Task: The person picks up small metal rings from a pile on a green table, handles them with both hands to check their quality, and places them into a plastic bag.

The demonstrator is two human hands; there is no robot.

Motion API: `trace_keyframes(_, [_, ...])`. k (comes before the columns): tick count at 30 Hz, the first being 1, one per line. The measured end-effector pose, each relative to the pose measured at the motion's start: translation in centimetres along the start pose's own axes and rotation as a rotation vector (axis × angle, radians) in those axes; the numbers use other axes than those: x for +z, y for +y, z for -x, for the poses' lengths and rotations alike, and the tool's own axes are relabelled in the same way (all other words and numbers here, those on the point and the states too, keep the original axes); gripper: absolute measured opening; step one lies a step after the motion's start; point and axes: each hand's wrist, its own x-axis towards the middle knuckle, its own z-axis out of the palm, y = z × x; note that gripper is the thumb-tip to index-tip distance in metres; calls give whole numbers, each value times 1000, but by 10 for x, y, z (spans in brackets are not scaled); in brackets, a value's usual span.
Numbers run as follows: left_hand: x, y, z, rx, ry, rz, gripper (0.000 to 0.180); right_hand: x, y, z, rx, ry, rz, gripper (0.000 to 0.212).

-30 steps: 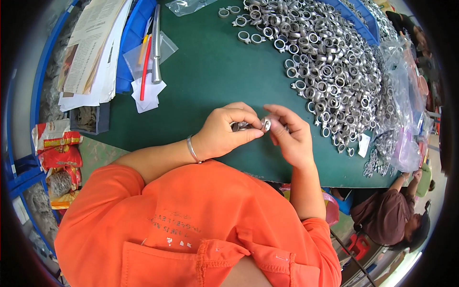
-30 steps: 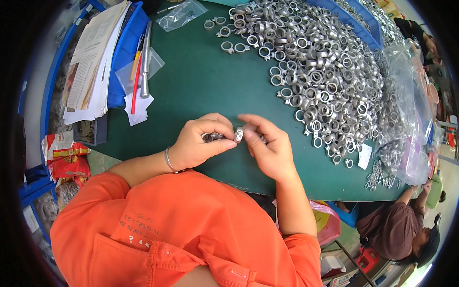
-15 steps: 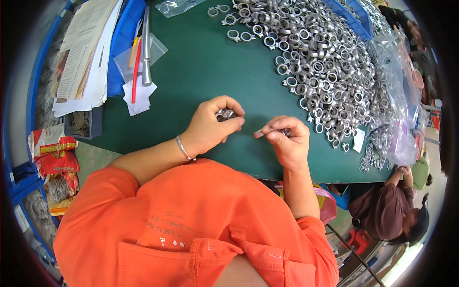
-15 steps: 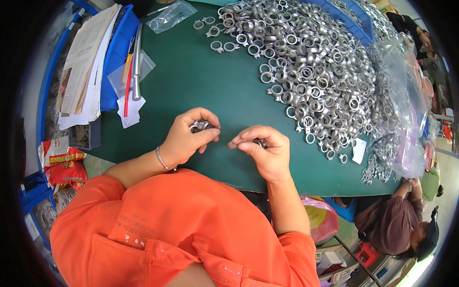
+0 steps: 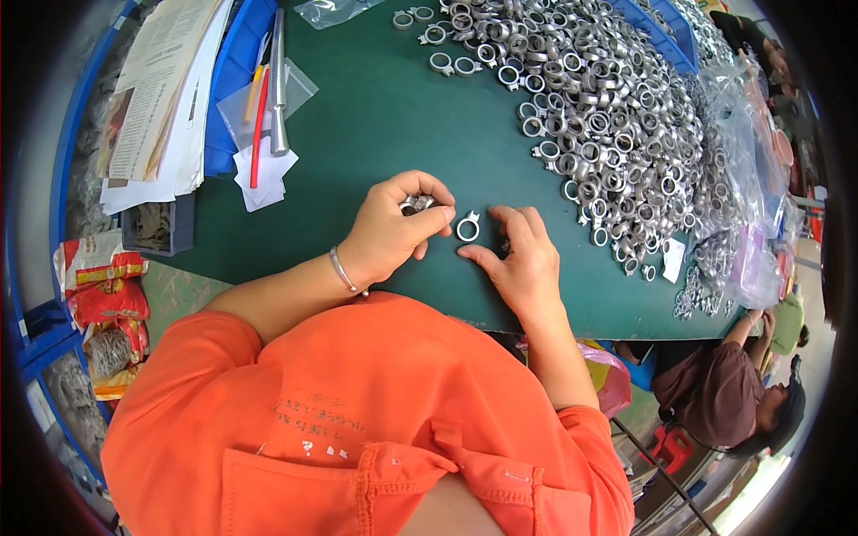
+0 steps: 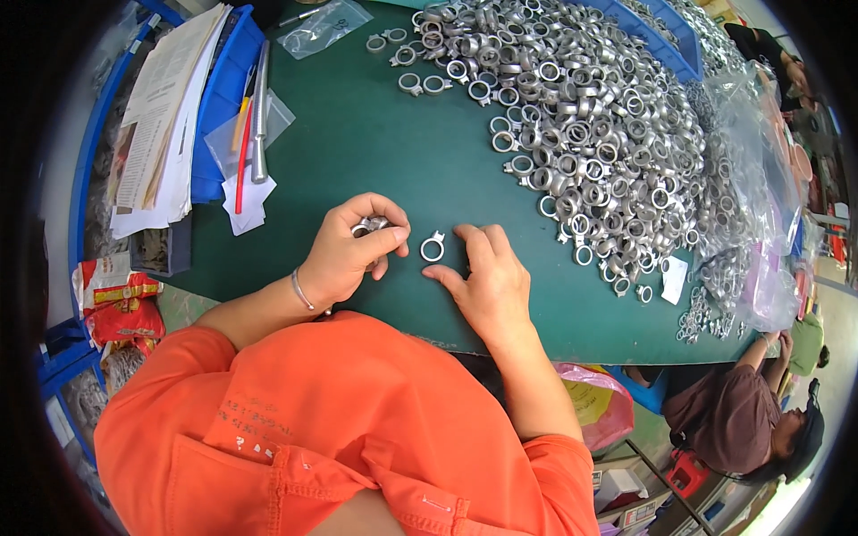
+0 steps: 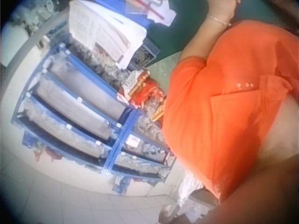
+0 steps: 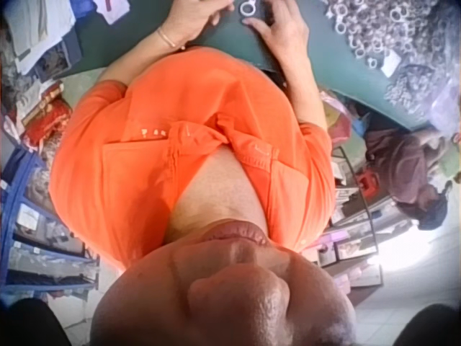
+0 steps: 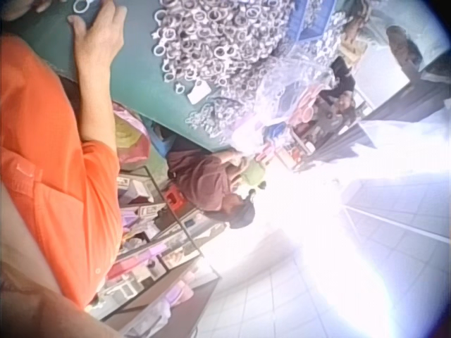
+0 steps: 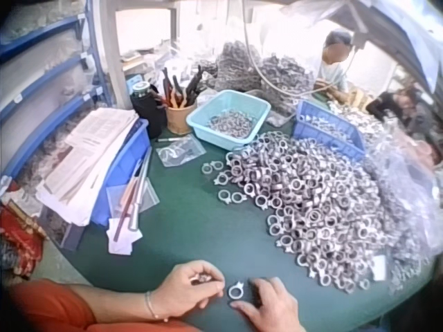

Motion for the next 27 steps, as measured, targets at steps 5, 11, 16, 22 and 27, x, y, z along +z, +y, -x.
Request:
trace_keyframes(5, [1,0,1,-19,-11,6,6,6,6,-7,-151,-31,-160,33])
trace_keyframes(11, [-5,3,1,-65,-3,90,6,-19,38,-8,269,-221,-1978,28])
trace_keyframes(16, [3,0,-1,-113,-39,116,7,-42,47,-36,398,43,-870,15])
trace_keyframes(22, [17,9,2,-109,-116,28,8,-30,38,-64,-6,237,375,13])
trace_keyframes(27, [11,8,1,-86,-100,-58,13,-39,19,-41,159,-62,-502,10])
